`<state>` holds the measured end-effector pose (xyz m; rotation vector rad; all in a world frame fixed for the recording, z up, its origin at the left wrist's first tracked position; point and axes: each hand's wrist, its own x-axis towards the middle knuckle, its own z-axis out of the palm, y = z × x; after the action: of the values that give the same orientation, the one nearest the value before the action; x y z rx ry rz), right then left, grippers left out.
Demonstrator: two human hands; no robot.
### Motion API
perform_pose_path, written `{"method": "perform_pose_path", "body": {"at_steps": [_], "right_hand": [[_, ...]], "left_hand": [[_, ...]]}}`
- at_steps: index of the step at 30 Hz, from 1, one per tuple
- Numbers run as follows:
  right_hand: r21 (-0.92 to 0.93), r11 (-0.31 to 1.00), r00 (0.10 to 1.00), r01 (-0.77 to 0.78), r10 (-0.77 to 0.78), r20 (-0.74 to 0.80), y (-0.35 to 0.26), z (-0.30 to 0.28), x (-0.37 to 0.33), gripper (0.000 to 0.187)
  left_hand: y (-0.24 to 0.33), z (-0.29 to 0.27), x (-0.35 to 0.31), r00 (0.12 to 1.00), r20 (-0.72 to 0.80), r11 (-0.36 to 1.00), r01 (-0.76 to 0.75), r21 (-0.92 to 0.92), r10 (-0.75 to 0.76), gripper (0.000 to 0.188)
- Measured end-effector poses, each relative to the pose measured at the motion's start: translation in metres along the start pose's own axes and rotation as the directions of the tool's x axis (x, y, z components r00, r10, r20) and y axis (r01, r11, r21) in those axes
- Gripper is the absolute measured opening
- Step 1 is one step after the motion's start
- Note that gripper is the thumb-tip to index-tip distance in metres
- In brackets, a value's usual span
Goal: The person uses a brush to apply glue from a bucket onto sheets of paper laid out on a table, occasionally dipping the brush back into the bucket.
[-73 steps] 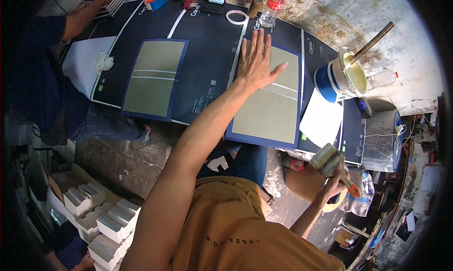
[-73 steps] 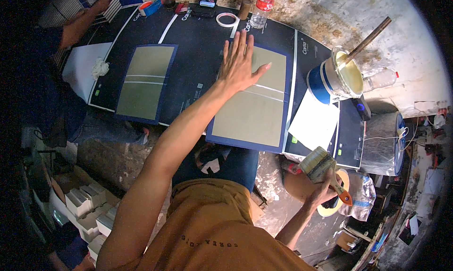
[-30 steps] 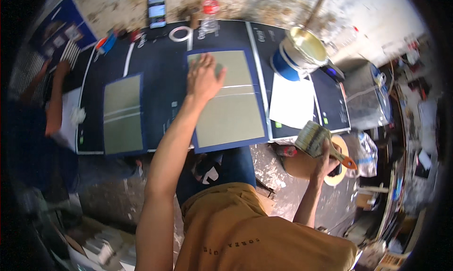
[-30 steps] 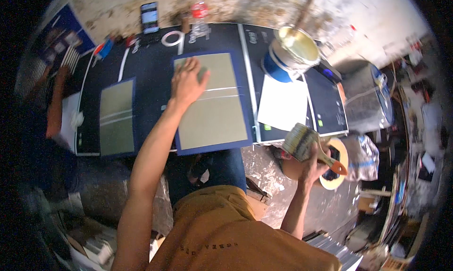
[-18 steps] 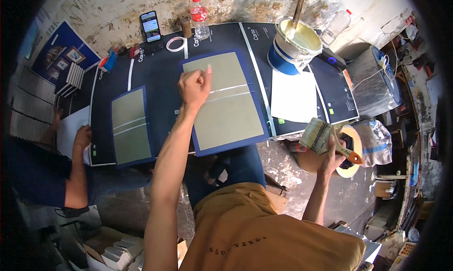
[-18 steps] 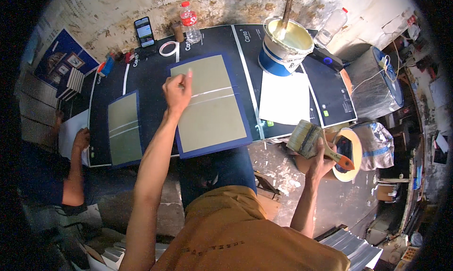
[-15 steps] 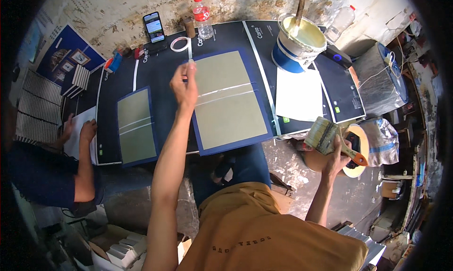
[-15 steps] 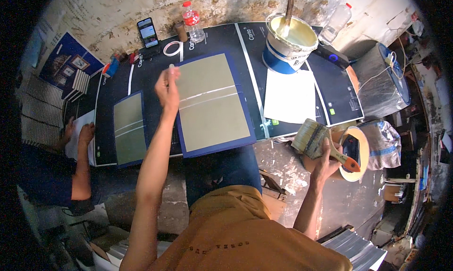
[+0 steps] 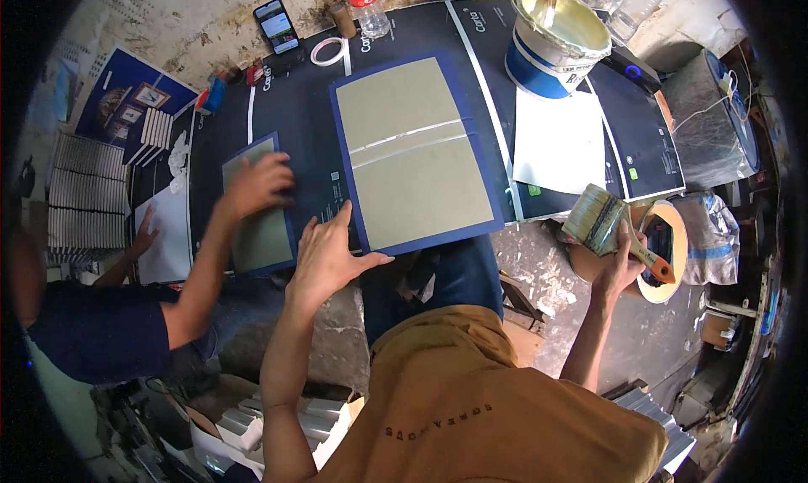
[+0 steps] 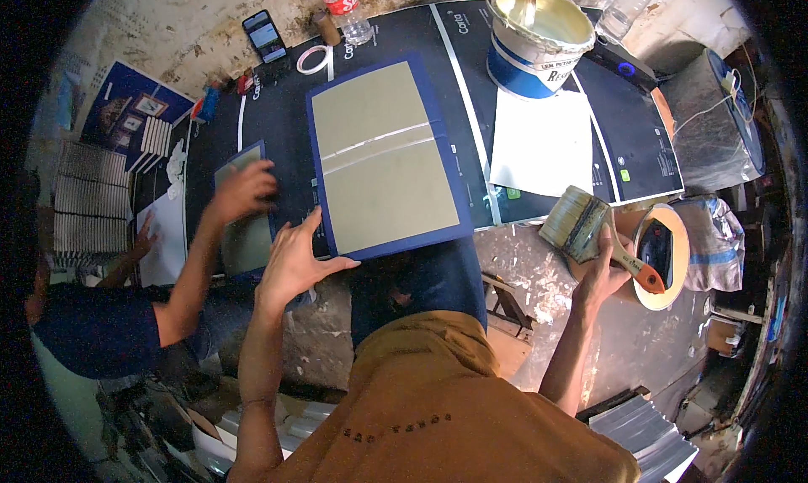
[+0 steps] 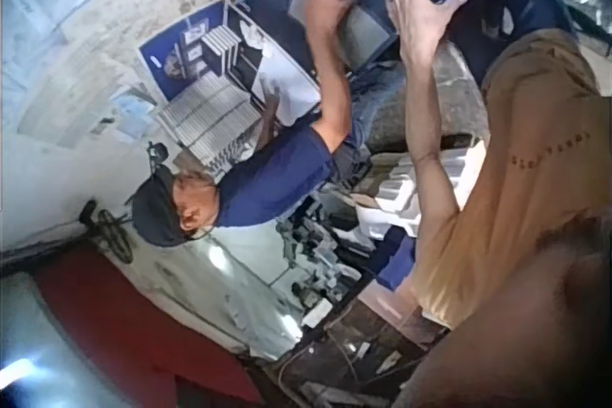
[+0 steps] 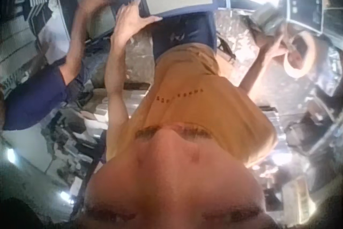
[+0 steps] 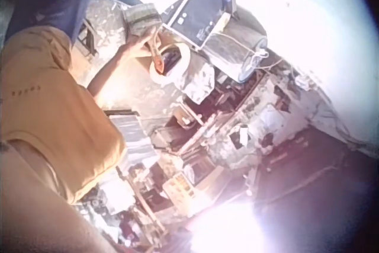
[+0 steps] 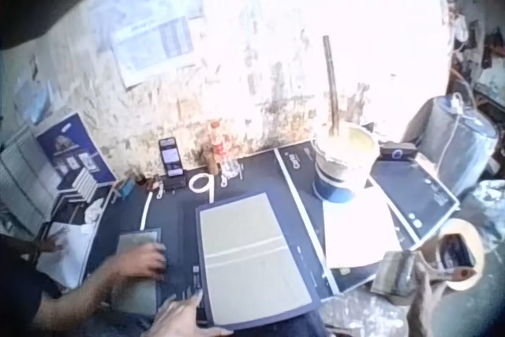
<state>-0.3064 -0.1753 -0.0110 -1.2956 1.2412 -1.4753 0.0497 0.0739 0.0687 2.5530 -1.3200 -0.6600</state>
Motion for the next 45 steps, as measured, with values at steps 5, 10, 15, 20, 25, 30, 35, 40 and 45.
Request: {"method": "perform_pose_path", "body": {"at_steps": [5, 10, 15, 20, 25, 30, 35, 40, 45], "right_hand": [[-0.071, 0.997, 1.000, -0.002, 0.001, -0.020, 0.011, -0.012, -0.001, 0.024], [-0.067, 0.997, 0.999, -0.034, 0.031, -0.044, 0.003, -0.016, -0.007, 0.025], [-0.055, 0.998, 0.998, -0.036, 0.033, -0.058, 0.002, -0.015, -0.002, 0.026], [-0.072, 0.997, 0.999, -0.019, 0.015, -0.048, 0.005, -0.014, 0.002, 0.026], [-0.288, 0.955, 0.997, 0.067, -0.077, -0.021, 0.061, -0.058, 0.015, 0.031], [-0.261, 0.959, 0.992, 0.106, -0.086, 0.088, 0.105, -0.081, 0.043, 0.044], [-0.219, 0.970, 0.992, 0.104, -0.084, 0.096, 0.070, -0.026, 0.044, 0.046], [-0.161, 0.982, 0.993, 0.100, -0.088, 0.081, 0.050, -0.011, 0.057, 0.049], [-0.076, 0.992, 0.993, 0.095, -0.090, 0.072, 0.024, -0.006, 0.081, 0.051]], "left_hand": [[-0.011, 0.003, 0.000, 0.989, -0.074, 0.990, -0.126, 0.069, 0.131, 0.102], [-0.012, -0.006, 0.008, 0.995, 0.058, 0.995, -0.082, 0.057, 0.079, 0.102], [-0.013, -0.005, 0.009, 0.991, -0.007, 0.987, -0.134, 0.092, 0.136, 0.097], [-0.014, -0.009, 0.007, 0.993, -0.064, 0.994, -0.104, -0.015, 0.103, 0.076], [-0.014, -0.009, -0.011, 0.994, 0.065, 0.996, -0.086, 0.005, 0.086, 0.034], [-0.002, -0.030, -0.005, 0.981, -0.143, 0.986, -0.146, -0.081, 0.134, 0.018], [0.034, 0.016, 0.008, 0.718, -0.690, 0.798, -0.470, -0.377, 0.096, 0.030], [0.048, 0.068, 0.032, 0.681, -0.730, 0.617, -0.553, -0.560, -0.052, 0.041], [0.047, 0.083, 0.026, 0.660, -0.751, 0.741, -0.488, -0.462, -0.034, 0.040]]}}
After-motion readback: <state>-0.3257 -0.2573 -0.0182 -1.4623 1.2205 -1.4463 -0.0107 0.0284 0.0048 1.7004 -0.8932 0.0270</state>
